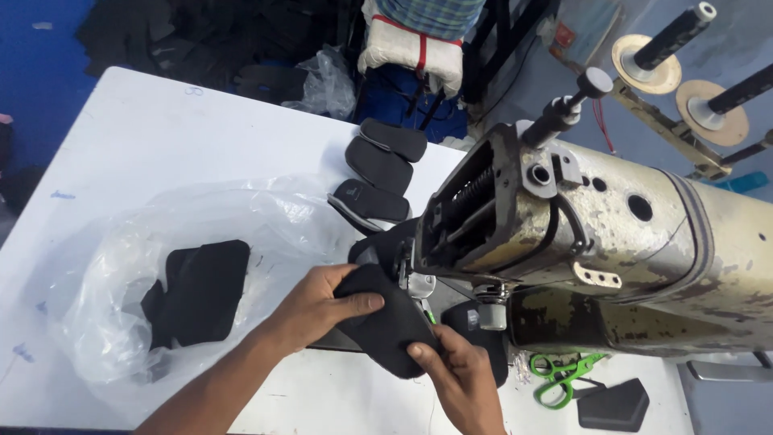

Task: The person sews black fabric parts using a sewing machine, then uses green scissors to cut the thread. They repeat this process for several parts, arranging the finished pieces on the table.

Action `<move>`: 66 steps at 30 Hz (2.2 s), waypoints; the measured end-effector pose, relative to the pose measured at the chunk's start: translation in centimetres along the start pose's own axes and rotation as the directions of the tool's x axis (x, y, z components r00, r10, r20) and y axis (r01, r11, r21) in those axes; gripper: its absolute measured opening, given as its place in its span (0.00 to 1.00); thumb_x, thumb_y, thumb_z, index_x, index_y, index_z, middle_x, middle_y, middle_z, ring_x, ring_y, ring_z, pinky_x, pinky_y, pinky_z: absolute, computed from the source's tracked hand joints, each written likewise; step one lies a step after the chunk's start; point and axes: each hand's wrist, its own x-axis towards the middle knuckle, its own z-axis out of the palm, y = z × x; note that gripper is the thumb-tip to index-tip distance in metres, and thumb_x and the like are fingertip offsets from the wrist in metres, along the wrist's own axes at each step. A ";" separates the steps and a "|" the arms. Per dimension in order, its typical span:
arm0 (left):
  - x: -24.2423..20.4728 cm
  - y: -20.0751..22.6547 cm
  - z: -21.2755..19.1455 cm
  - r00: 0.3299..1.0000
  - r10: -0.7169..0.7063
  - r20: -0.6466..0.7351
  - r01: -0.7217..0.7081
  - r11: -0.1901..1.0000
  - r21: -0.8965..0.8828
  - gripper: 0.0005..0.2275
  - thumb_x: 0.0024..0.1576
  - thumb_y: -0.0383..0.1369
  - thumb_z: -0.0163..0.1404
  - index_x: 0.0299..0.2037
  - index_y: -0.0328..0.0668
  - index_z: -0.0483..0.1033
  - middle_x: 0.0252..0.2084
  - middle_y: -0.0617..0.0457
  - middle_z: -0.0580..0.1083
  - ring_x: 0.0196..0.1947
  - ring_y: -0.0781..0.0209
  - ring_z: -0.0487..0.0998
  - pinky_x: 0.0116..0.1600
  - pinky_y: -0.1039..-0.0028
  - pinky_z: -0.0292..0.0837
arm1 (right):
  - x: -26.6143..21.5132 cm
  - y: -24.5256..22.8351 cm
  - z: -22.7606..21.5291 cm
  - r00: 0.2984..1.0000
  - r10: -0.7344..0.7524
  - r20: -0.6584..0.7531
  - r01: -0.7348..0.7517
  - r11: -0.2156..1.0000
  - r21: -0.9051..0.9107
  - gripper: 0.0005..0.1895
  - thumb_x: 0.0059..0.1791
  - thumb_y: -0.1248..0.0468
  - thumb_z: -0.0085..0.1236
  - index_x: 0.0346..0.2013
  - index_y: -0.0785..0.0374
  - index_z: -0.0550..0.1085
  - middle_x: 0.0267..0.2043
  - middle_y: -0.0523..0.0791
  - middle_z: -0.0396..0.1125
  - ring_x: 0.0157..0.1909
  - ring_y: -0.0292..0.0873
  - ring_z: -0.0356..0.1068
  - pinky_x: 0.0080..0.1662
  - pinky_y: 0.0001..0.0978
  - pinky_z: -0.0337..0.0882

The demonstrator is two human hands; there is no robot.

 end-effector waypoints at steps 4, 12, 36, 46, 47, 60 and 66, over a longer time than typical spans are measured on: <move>1.7 0.2 -0.4 0.998 -0.066 0.006 0.066 0.994 -0.093 0.17 0.51 0.38 0.63 0.42 0.30 0.81 0.34 0.48 0.82 0.35 0.63 0.82 0.44 0.72 0.79 | 1.0 0.5 0.3 0.999 -0.034 0.027 0.030 0.988 0.151 0.15 0.48 0.62 0.62 0.43 0.71 0.79 0.25 0.42 0.73 0.27 0.30 0.65 0.30 0.26 0.66; 2.2 1.8 -1.0 0.988 -0.154 -0.024 0.155 0.987 0.039 0.19 0.47 0.37 0.64 0.43 0.28 0.82 0.32 0.45 0.82 0.33 0.61 0.83 0.43 0.71 0.78 | 1.2 0.0 1.7 0.990 0.041 0.132 -0.088 0.923 0.374 0.17 0.50 0.61 0.58 0.42 0.75 0.79 0.26 0.50 0.75 0.25 0.41 0.73 0.29 0.33 0.75; 9.9 7.1 -4.2 0.977 -0.094 0.190 -0.007 0.881 0.473 0.14 0.45 0.33 0.67 0.39 0.34 0.83 0.32 0.54 0.81 0.34 0.67 0.78 0.41 0.75 0.73 | 1.1 -3.9 8.5 0.998 0.043 -0.036 -0.006 0.717 0.697 0.16 0.52 0.58 0.59 0.34 0.72 0.80 0.26 0.50 0.76 0.24 0.39 0.76 0.28 0.29 0.74; 9.0 7.3 -6.2 0.997 -0.002 0.072 -0.034 0.865 0.501 0.18 0.45 0.35 0.66 0.43 0.36 0.82 0.36 0.54 0.82 0.36 0.67 0.80 0.44 0.74 0.75 | 1.8 -4.3 10.5 0.979 0.079 -0.188 0.078 0.705 0.704 0.14 0.52 0.60 0.59 0.34 0.71 0.81 0.33 0.51 0.79 0.25 0.38 0.76 0.27 0.29 0.72; 8.2 7.1 -6.6 0.999 -0.001 0.041 -0.019 0.870 0.493 0.18 0.45 0.36 0.66 0.43 0.35 0.82 0.36 0.52 0.82 0.35 0.66 0.80 0.43 0.74 0.75 | 1.7 -4.0 10.5 0.974 0.079 -0.210 0.090 0.722 0.686 0.15 0.52 0.60 0.59 0.33 0.72 0.80 0.33 0.52 0.80 0.25 0.39 0.76 0.27 0.29 0.73; 0.3 4.1 -7.1 0.988 -0.128 -0.092 0.147 0.959 0.241 0.18 0.46 0.35 0.66 0.44 0.32 0.82 0.34 0.47 0.82 0.34 0.63 0.82 0.44 0.73 0.78 | 1.3 -4.8 9.4 0.968 0.114 -0.226 0.079 0.710 0.699 0.17 0.52 0.57 0.58 0.29 0.69 0.78 0.26 0.49 0.76 0.24 0.39 0.75 0.27 0.29 0.71; -3.0 -0.5 -5.7 0.969 -0.242 0.055 0.244 0.969 -0.035 0.21 0.46 0.36 0.64 0.48 0.33 0.80 0.35 0.45 0.83 0.28 0.60 0.83 0.31 0.72 0.80 | 1.0 -2.9 9.6 0.968 0.067 -0.243 0.140 0.662 0.736 0.11 0.52 0.61 0.61 0.33 0.69 0.78 0.24 0.43 0.70 0.24 0.36 0.70 0.29 0.27 0.68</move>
